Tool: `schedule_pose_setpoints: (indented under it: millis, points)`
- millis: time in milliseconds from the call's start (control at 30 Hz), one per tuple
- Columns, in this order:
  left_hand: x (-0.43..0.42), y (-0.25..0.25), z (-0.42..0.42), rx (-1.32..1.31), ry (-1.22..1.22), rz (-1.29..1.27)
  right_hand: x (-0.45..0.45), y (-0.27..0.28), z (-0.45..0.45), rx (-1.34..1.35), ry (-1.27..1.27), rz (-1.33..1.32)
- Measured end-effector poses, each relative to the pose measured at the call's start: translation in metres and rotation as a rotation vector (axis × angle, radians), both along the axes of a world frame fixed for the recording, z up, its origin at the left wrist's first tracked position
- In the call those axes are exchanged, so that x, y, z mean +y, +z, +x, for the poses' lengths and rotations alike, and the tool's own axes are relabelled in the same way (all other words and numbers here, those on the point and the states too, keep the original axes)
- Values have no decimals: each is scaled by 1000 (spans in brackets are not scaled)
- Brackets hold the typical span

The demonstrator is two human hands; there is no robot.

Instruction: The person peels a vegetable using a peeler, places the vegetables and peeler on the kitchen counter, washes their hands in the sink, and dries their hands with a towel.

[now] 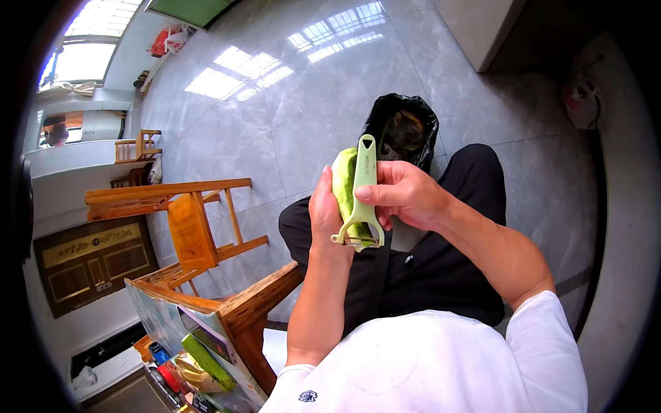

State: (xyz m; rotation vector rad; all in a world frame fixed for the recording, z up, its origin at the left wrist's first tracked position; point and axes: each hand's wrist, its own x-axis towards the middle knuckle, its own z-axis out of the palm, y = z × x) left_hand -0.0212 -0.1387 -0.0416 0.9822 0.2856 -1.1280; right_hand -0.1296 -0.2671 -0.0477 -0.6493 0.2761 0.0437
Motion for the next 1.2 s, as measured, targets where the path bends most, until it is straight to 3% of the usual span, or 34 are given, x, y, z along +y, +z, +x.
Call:
schedule_pose_setpoints:
  millis: [367, 667, 767, 867, 1200]
  points:
    - [2, 1, -2, 46, -95, -93, 1, -7, 4, -16, -10, 78]
    - [-5, 13, -5, 4, -13, -145, -3, -8, 8, -38, -64, -5]
    - [-8, 16, -4, 4, -9, -108, -7, -6, 10, -37, -66, -1]
    - [-5, 14, 0, -174, -93, 55, -9, -6, 11, -44, -65, -14]
    - [-10, 7, 8, -146, -127, -78, -14, 8, 21, -53, -60, -204]
